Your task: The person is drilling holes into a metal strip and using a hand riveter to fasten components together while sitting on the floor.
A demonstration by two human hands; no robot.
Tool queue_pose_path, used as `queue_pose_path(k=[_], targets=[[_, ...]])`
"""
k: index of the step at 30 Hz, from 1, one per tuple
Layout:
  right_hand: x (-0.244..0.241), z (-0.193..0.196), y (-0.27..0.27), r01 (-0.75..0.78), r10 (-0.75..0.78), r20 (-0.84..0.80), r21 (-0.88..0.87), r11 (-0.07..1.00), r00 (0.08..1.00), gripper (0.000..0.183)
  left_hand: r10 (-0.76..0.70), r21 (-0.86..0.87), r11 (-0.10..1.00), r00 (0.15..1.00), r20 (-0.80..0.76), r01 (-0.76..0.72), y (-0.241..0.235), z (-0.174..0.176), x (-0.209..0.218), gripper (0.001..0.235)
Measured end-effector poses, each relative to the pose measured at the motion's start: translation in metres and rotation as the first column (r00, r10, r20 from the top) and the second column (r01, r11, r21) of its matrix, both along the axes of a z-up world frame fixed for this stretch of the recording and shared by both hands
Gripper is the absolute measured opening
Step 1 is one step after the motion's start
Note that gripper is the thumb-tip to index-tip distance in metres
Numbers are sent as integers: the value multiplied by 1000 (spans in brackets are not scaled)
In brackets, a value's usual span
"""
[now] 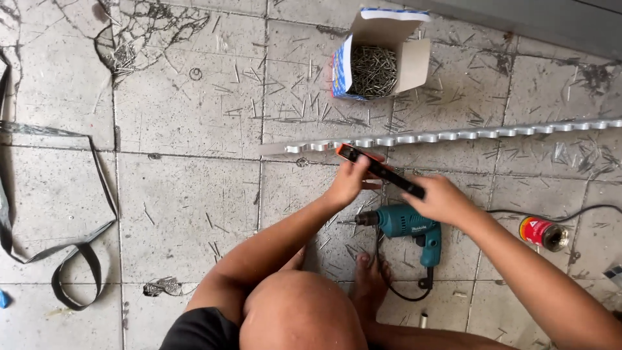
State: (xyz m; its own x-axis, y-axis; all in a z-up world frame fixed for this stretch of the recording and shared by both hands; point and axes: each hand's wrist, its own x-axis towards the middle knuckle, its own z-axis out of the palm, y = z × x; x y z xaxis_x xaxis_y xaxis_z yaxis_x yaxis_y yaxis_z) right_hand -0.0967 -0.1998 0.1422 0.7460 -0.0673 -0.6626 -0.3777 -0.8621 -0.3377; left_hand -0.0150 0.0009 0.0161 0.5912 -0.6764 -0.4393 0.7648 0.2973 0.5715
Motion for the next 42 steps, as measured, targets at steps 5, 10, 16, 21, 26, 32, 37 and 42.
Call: queue_pose_path(k=[5,10,16,21,26,32,37,42], targets=[[-63,-3,-71,54,-36,129,-139,989,991,15,-627,426,778,527,574,461,42,81,28,65],[-109,-36,-139,-69,78,-5,-541,838,997,32,-527,540,766,140,838,-350,91,43,38,37],[-118,-47,-159,-147,207,20,-640,754,978,57,-669,579,586,65,741,-567,120,6,86,57],[-117,-56,-122,-20,31,11,-547,837,999,71,-531,532,757,116,839,-379,124,6,90,21],[-138,-40,-66,621,-604,-270,-24,783,750,40,-522,559,766,201,829,-316,126,-7,75,20],[-129,-52,-38,763,-709,-330,58,644,623,72,-517,554,775,200,832,-303,130,-1,77,25],[-158,-81,-62,851,-769,-366,269,451,523,59,-373,399,876,142,917,-271,134,-29,82,22],[-92,0,4,927,-836,-427,298,228,343,51,-337,346,894,80,938,-285,135,-26,80,17]])
